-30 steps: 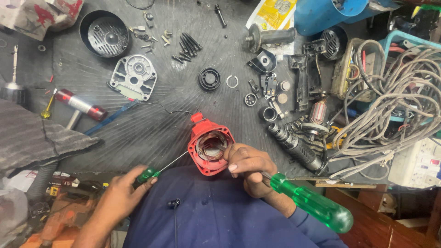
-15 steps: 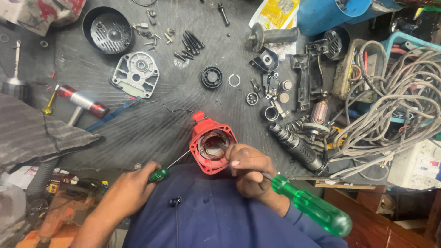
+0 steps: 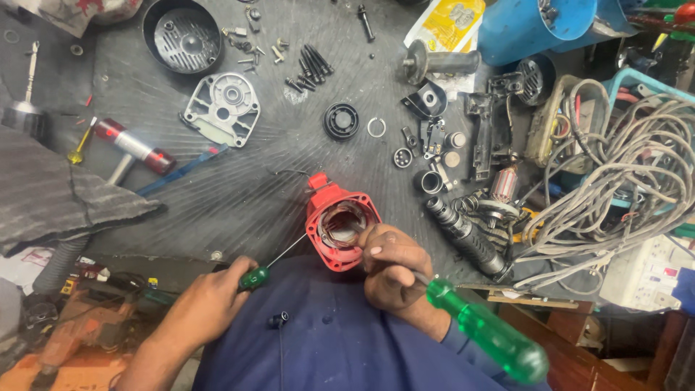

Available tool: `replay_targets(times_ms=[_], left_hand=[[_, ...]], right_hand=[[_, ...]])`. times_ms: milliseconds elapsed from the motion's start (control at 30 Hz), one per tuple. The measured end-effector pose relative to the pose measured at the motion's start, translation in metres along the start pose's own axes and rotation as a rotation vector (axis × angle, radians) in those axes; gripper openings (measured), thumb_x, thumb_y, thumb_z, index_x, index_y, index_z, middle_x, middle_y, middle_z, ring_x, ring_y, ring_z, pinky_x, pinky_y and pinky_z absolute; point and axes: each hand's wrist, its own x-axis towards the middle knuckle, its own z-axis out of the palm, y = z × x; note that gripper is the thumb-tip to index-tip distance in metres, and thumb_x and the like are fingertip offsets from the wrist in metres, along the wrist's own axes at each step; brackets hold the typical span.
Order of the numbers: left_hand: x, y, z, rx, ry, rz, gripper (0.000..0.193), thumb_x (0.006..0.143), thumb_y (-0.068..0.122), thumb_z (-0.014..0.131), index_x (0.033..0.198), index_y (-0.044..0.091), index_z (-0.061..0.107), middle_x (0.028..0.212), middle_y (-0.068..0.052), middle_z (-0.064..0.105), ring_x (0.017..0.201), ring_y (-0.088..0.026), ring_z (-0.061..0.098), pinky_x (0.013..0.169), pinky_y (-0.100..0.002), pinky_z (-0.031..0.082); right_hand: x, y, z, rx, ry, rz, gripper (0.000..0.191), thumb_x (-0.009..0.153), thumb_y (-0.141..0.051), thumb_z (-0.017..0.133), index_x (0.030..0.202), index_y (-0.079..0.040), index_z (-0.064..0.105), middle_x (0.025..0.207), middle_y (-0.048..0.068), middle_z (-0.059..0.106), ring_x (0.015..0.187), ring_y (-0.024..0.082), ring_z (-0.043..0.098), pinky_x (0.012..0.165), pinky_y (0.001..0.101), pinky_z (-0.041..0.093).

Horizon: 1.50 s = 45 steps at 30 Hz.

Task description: The person uses two green-handled screwdrivers to pry and unscrew parts inside a red motor housing on a cluttered workbench, repositioning the housing and switching screwdrivers as they work. They then set the housing aside and pick up and untangle a long power cable from the bench.

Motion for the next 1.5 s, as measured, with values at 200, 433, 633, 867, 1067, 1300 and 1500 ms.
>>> replay_targets(times_ms=[200, 433, 633, 867, 1067, 1300, 1500], left_hand=[[-0.003, -0.003, 0.016, -0.075, 0.039, 0.053, 0.042, 0.080, 0.010, 0.073, 0.118, 0.015, 0.055, 0.092, -0.014, 0.075, 0.090, -0.040, 0.070, 0.072, -0.050, 0.053], [-0.009, -0.003, 0.030, -0.047, 0.100, 0.064, 0.045, 0.079, 0.014, 0.077, 0.118, 0.015, 0.056, 0.086, -0.013, 0.075, 0.084, -0.038, 0.071, 0.070, -0.050, 0.053], [-0.012, -0.004, 0.031, -0.091, 0.143, 0.077, 0.051, 0.073, 0.009, 0.078, 0.119, 0.015, 0.057, 0.089, -0.013, 0.075, 0.086, -0.039, 0.071, 0.070, -0.049, 0.054], [-0.016, -0.009, 0.031, -0.140, 0.196, 0.116, 0.037, 0.078, 0.008, 0.076, 0.112, 0.012, 0.059, 0.091, -0.013, 0.076, 0.087, -0.039, 0.071, 0.071, -0.047, 0.055], [-0.014, -0.006, 0.030, -0.130, 0.217, 0.084, 0.035, 0.081, 0.009, 0.076, 0.113, 0.014, 0.062, 0.086, -0.014, 0.075, 0.082, -0.039, 0.072, 0.068, -0.048, 0.055], [-0.019, 0.007, 0.024, -0.297, 0.231, -0.031, 0.054, 0.079, 0.006, 0.078, 0.129, 0.019, 0.064, 0.082, -0.011, 0.079, 0.067, -0.029, 0.075, 0.060, -0.038, 0.055], [-0.017, 0.007, 0.024, -0.328, 0.374, 0.236, 0.039, 0.076, 0.005, 0.079, 0.114, 0.010, 0.071, 0.097, -0.011, 0.079, 0.085, -0.022, 0.080, 0.059, -0.030, 0.059]], right_hand=[[0.001, 0.003, 0.001, -0.013, -0.068, -0.059, 0.038, 0.111, -0.041, 0.043, 0.113, -0.003, 0.049, 0.061, 0.005, 0.049, 0.051, 0.016, 0.046, 0.053, 0.0356, 0.050], [0.000, 0.003, 0.007, -0.031, -0.031, -0.050, 0.036, 0.111, -0.039, 0.045, 0.111, -0.004, 0.049, 0.062, 0.004, 0.049, 0.052, 0.013, 0.042, 0.053, 0.0336, 0.046], [0.002, 0.005, 0.010, 0.020, 0.001, -0.019, 0.037, 0.111, -0.039, 0.046, 0.108, -0.003, 0.051, 0.063, 0.004, 0.048, 0.054, 0.013, 0.041, 0.054, 0.0311, 0.044], [0.000, 0.001, 0.009, 0.015, 0.003, 0.030, 0.037, 0.112, -0.039, 0.046, 0.108, -0.003, 0.050, 0.063, 0.004, 0.046, 0.056, 0.014, 0.042, 0.056, 0.0323, 0.045], [-0.004, 0.001, 0.006, 0.028, -0.024, 0.027, 0.038, 0.111, -0.041, 0.048, 0.108, -0.004, 0.052, 0.062, 0.003, 0.046, 0.054, 0.013, 0.043, 0.055, 0.0312, 0.045], [-0.009, 0.001, -0.003, 0.065, -0.090, 0.050, 0.038, 0.111, -0.043, 0.050, 0.112, -0.005, 0.056, 0.062, 0.004, 0.048, 0.055, 0.014, 0.045, 0.055, 0.0322, 0.042], [-0.007, -0.005, -0.001, 0.159, -0.004, -0.045, 0.039, 0.110, -0.044, 0.048, 0.108, -0.006, 0.055, 0.061, 0.005, 0.046, 0.053, 0.016, 0.043, 0.054, 0.0358, 0.044]])
